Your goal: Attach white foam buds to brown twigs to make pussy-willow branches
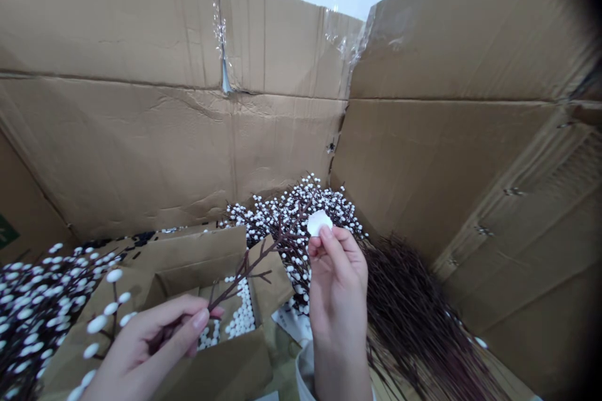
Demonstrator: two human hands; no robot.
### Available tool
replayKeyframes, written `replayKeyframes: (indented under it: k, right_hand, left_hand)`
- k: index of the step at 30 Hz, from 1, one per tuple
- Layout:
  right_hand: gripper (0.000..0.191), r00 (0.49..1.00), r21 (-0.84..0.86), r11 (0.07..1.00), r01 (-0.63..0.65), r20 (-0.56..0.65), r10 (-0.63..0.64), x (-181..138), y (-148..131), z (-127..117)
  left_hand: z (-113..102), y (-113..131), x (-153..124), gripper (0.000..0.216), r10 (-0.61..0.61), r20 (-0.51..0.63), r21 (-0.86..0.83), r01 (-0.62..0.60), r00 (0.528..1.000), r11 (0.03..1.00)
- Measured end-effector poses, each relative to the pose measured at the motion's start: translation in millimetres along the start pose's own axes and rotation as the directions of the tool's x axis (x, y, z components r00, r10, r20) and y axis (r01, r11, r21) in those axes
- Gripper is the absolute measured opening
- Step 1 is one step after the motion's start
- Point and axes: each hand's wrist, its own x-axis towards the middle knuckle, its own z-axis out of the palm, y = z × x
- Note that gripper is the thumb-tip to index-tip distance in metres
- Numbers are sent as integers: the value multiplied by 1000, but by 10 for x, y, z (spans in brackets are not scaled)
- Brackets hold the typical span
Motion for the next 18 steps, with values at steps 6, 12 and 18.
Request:
replayKeyframes:
  k: [6,12,18]
  right_hand:
    - [15,1000,8,1000,-23,19,22,-9,-9,-6]
    - [14,996,57,995,-87,32,86,2,-23,-4]
    - [21,914,242,881,-405,91,395,58,-34,-23]
  left_hand:
    - [3,18,-26,29,-2,-5,-19,2,1000,1000]
    - [-1,-15,-54,28,-34,-27,-26,33,999,999]
    - [5,-63,-70,25,-52,-13,-47,52,999,998]
